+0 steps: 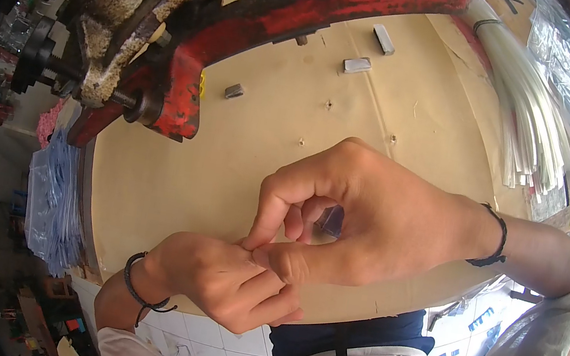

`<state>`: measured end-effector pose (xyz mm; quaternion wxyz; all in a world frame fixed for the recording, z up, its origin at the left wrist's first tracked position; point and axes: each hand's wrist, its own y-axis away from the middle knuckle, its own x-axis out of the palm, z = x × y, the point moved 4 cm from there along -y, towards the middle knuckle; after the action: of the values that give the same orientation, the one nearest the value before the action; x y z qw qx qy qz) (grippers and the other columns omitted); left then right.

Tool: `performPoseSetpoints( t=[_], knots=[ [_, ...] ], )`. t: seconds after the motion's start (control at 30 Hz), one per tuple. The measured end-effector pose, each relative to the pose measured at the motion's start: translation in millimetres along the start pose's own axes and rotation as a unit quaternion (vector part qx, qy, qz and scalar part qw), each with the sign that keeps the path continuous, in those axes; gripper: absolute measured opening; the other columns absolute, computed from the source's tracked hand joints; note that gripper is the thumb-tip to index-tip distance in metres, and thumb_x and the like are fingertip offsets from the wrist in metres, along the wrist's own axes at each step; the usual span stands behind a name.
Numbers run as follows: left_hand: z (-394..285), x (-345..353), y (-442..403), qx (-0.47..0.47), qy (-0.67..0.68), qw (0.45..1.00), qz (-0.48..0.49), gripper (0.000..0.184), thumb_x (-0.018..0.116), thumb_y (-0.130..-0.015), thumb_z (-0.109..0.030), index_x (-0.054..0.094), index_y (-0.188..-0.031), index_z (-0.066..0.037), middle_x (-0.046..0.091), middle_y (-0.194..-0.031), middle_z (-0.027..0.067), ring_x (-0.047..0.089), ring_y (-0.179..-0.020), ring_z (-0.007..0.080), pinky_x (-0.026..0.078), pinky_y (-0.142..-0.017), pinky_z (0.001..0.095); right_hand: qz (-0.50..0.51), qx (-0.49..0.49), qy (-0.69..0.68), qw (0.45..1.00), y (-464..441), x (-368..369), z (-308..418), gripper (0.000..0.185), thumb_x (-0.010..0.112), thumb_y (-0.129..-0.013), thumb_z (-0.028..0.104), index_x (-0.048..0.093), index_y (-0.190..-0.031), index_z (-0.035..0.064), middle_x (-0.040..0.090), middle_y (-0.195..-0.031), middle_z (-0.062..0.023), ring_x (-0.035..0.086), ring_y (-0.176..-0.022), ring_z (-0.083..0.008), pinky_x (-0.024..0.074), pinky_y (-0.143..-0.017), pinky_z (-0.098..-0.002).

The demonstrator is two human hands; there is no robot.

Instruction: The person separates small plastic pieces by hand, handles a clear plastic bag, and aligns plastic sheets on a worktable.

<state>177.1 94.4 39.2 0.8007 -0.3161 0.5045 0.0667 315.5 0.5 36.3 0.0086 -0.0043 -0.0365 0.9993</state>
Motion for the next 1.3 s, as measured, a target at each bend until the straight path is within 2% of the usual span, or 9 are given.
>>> performPoseSetpoints(
  t=[0.77, 1.3],
  knots=[
    [0.5, 1.1, 1.1, -0.023, 0.045, 0.999, 0.003, 0.016, 0.064, -0.076, -0.009, 0.053, -0.064, -0.008, 0.050, -0.059, -0.0018, 0.048, -0.055, 0.0087, 0.044, -0.056, 0.0203, 0.001, -0.003, 0.018, 1.000, 0.1, -0.6, -0.5, 0.009, 0.074, -0.087, 0.000, 0.073, -0.094, -0.0043, 0.074, -0.095, -0.0138, 0.072, -0.086, -0.0218, 0.0554, -0.076, -0.0304],
    [-1.6, 2.9, 1.1, -0.013, 0.020, 1.000, 0.006, 0.015, 0.064, -0.078, -0.009, 0.055, -0.067, -0.007, 0.049, -0.058, -0.0027, 0.049, -0.056, 0.0077, 0.044, -0.057, 0.0194, 0.005, -0.019, 0.039, 0.999, 0.4, -0.2, -0.5, 0.009, 0.075, -0.086, 0.000, 0.072, -0.093, -0.0036, 0.074, -0.095, -0.0136, 0.073, -0.086, -0.0222, 0.0555, -0.075, -0.0312]
  ],
)
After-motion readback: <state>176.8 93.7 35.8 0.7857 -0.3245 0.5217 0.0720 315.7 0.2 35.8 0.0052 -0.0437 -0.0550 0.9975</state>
